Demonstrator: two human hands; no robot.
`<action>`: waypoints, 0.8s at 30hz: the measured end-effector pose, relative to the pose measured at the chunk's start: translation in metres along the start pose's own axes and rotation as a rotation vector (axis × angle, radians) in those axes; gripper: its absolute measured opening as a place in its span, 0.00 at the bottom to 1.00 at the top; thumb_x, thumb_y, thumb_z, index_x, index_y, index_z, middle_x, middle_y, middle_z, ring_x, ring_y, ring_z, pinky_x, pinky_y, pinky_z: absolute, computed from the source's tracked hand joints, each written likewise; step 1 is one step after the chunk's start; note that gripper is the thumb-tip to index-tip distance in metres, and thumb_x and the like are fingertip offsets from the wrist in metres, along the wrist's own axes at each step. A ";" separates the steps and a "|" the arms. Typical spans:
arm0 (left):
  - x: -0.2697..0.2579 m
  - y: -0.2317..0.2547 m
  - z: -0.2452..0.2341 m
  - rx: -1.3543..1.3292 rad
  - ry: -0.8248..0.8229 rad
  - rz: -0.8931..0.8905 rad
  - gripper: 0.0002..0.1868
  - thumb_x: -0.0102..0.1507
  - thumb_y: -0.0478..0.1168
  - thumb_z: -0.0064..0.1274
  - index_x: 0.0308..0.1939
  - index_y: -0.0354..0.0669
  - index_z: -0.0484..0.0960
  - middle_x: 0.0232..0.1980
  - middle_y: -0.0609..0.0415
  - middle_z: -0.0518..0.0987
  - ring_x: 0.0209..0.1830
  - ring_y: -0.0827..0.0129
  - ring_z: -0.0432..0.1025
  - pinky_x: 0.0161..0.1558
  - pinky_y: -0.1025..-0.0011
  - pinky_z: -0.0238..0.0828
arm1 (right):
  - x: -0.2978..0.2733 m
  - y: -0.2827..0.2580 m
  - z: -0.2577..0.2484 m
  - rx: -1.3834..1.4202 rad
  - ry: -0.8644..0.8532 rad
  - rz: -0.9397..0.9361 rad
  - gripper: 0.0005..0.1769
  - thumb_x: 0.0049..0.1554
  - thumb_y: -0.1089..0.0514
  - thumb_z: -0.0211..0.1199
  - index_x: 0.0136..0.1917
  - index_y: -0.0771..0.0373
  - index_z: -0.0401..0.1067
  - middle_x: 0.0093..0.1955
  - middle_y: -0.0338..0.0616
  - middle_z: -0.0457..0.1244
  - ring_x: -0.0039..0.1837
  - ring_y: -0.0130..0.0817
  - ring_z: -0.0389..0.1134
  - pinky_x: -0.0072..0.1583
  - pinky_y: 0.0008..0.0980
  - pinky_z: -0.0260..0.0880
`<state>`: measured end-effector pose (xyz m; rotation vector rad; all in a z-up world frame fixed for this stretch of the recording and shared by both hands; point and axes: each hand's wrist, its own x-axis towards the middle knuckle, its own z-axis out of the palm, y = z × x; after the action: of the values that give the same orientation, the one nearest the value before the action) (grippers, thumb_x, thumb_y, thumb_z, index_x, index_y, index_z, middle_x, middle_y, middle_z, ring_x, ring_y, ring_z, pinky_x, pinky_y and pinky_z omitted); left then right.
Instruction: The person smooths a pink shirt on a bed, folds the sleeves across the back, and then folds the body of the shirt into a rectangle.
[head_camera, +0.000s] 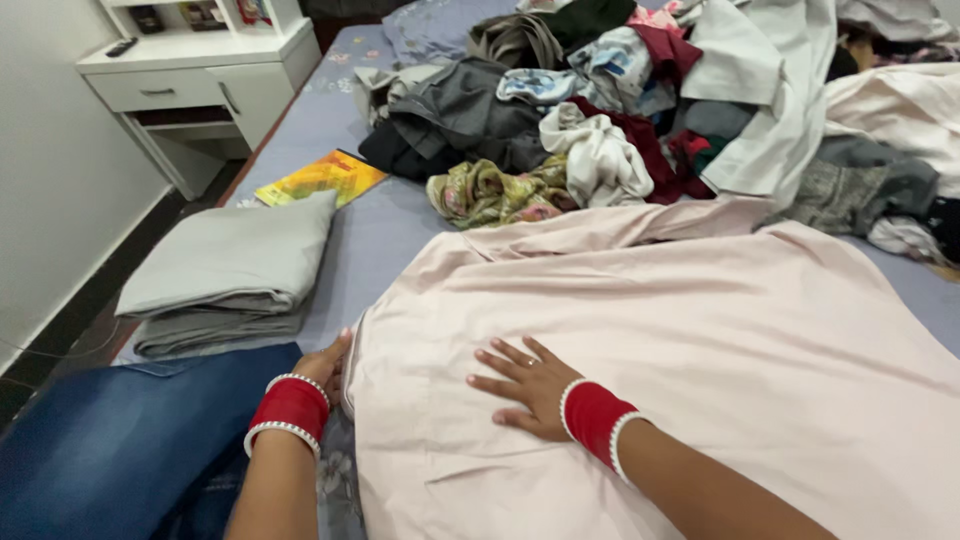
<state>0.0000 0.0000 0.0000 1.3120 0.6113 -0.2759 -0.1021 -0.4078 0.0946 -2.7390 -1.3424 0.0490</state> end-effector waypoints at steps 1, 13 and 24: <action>0.006 0.005 0.002 -0.035 -0.075 0.026 0.36 0.58 0.54 0.63 0.63 0.32 0.78 0.52 0.41 0.85 0.47 0.52 0.80 0.50 0.57 0.78 | 0.000 -0.001 -0.003 0.006 -0.004 -0.009 0.38 0.65 0.33 0.42 0.84 0.41 0.45 0.88 0.44 0.35 0.87 0.47 0.31 0.79 0.58 0.26; -0.090 0.040 0.149 0.813 0.447 1.156 0.23 0.55 0.34 0.60 0.55 0.37 0.80 0.55 0.38 0.80 0.58 0.44 0.72 0.61 0.56 0.67 | 0.004 -0.005 -0.016 0.042 -0.046 0.005 0.42 0.61 0.28 0.45 0.82 0.43 0.47 0.86 0.45 0.37 0.86 0.47 0.32 0.79 0.58 0.27; -0.068 0.025 0.184 1.732 0.449 0.484 0.41 0.69 0.64 0.27 0.79 0.44 0.48 0.84 0.54 0.43 0.84 0.65 0.34 0.77 0.45 0.18 | 0.003 0.002 0.001 0.067 0.106 -0.008 0.44 0.60 0.26 0.45 0.82 0.46 0.50 0.86 0.44 0.43 0.86 0.46 0.37 0.79 0.57 0.30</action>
<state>0.0060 -0.1801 0.0827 3.1880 0.2947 -0.0425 -0.0988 -0.4065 0.0937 -2.6414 -1.2996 -0.0499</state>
